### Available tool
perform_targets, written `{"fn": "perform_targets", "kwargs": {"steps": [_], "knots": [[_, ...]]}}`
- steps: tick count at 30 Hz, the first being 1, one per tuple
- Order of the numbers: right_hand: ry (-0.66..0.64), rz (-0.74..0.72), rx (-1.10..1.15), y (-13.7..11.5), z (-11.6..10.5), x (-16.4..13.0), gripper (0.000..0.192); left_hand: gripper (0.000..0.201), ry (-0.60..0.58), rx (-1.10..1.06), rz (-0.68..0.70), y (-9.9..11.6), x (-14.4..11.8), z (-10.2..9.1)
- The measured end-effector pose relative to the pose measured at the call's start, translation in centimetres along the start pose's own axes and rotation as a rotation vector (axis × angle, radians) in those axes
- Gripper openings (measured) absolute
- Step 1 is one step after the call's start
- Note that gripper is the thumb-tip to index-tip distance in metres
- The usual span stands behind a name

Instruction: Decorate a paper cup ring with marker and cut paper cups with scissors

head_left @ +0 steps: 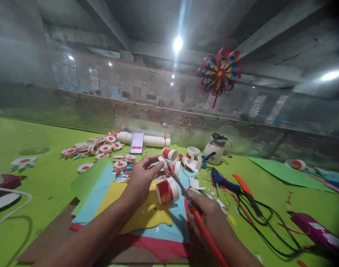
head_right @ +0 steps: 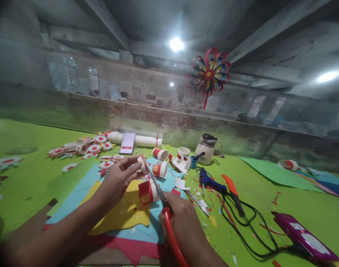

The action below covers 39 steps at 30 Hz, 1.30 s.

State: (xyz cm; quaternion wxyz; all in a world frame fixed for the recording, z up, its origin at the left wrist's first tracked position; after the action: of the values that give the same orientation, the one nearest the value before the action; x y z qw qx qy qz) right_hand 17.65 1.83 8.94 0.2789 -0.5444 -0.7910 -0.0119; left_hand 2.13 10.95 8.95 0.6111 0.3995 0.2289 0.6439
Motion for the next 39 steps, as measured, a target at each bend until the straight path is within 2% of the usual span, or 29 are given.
{"fn": "perform_targets", "kwargs": {"steps": [5,10,16,21,30,39], "knots": [[-0.008,0.022,0.015,0.08,0.0,0.06,0.026,0.037,-0.007,-0.016,-0.003,0.1,0.19,-0.24],[-0.031,0.065,0.026,0.42,0.24,0.21,0.025,0.038,-0.063,-0.072,-0.06,-0.17,0.49,-0.02],[-0.098,0.126,0.049,0.87,0.82,0.32,0.033,0.039,-0.019,-0.036,-0.08,-0.58,0.75,-0.7],[-0.1,0.113,0.101,0.86,0.77,0.43,0.04,0.037,-0.009,-0.03,-0.057,-0.73,0.64,-0.85],[-0.072,0.1,0.091,0.75,0.6,0.17,0.04,0.041,-0.008,-0.031,-0.021,-0.38,0.31,-0.43],[-0.04,0.06,0.013,0.59,0.62,0.06,0.031,0.04,0.055,-0.045,-0.016,-0.2,0.11,-0.56]]}}
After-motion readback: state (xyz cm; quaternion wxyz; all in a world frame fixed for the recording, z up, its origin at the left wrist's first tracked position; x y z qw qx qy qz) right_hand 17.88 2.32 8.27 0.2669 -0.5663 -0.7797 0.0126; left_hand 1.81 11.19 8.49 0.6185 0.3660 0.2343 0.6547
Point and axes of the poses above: each hand's wrist, its own x-axis towards the middle knuckle, its own z-axis out of the palm, y = z × x, the point moved 9 cm from there along x, towards the middle knuckle, and after that the axes turned 5 degrees about -x, right-handed, at the moved point
